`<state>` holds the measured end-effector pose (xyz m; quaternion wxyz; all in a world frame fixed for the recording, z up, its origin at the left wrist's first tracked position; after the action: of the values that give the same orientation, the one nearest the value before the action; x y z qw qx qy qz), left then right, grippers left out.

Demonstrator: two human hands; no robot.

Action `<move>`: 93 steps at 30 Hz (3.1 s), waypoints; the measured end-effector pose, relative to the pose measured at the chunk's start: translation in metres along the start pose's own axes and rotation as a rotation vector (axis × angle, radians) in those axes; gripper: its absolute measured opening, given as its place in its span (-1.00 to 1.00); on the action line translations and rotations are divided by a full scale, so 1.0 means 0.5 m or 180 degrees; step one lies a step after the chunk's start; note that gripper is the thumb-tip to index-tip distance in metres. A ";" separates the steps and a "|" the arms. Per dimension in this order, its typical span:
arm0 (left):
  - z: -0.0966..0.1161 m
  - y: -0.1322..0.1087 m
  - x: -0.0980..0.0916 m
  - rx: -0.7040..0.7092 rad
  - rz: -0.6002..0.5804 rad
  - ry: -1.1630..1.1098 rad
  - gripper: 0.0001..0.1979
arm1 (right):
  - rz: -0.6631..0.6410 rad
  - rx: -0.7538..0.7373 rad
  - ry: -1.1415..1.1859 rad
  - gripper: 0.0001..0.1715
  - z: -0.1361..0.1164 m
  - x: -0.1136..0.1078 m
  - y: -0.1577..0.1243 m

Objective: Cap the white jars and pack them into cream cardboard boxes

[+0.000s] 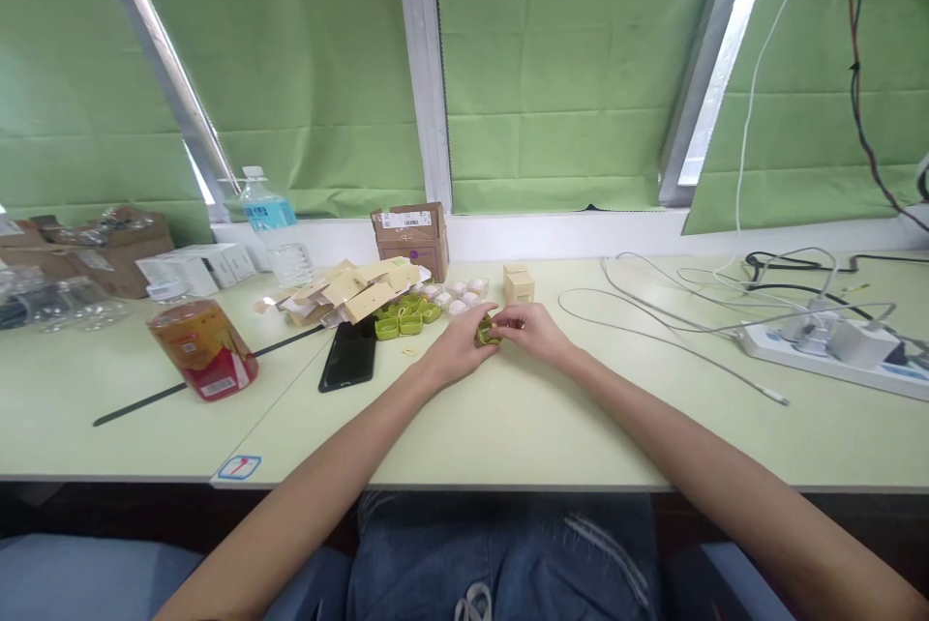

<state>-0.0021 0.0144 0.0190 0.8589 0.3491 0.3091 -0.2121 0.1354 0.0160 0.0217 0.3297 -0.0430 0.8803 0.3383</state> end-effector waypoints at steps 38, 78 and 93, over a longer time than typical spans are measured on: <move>0.016 -0.001 0.016 0.0032 -0.0229 -0.0142 -0.49 | -0.0913 -0.0917 -0.1134 -0.72 -0.034 0.022 -0.003; 0.023 -0.002 0.010 0.0299 -0.0318 -0.0080 -0.45 | -0.0866 0.0344 0.0699 -0.83 0.014 0.008 0.000; 0.024 -0.005 -0.009 0.0608 0.0129 0.0094 -0.46 | -0.0575 0.1414 0.1930 -0.48 0.069 0.026 -0.016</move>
<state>-0.0022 0.0044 0.0277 0.8211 0.4387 0.2930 -0.2179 0.1468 0.0335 -0.0097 0.0842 -0.1460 0.9824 0.0808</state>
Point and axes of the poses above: each hand's wrist, its own y-axis towards the middle knuckle, its own x-axis out of the palm, z = x × y, the point moved 7 cm from there along y, towards the middle knuckle, and after that the axes turned 5 degrees about -y, right-handed, at the moved point
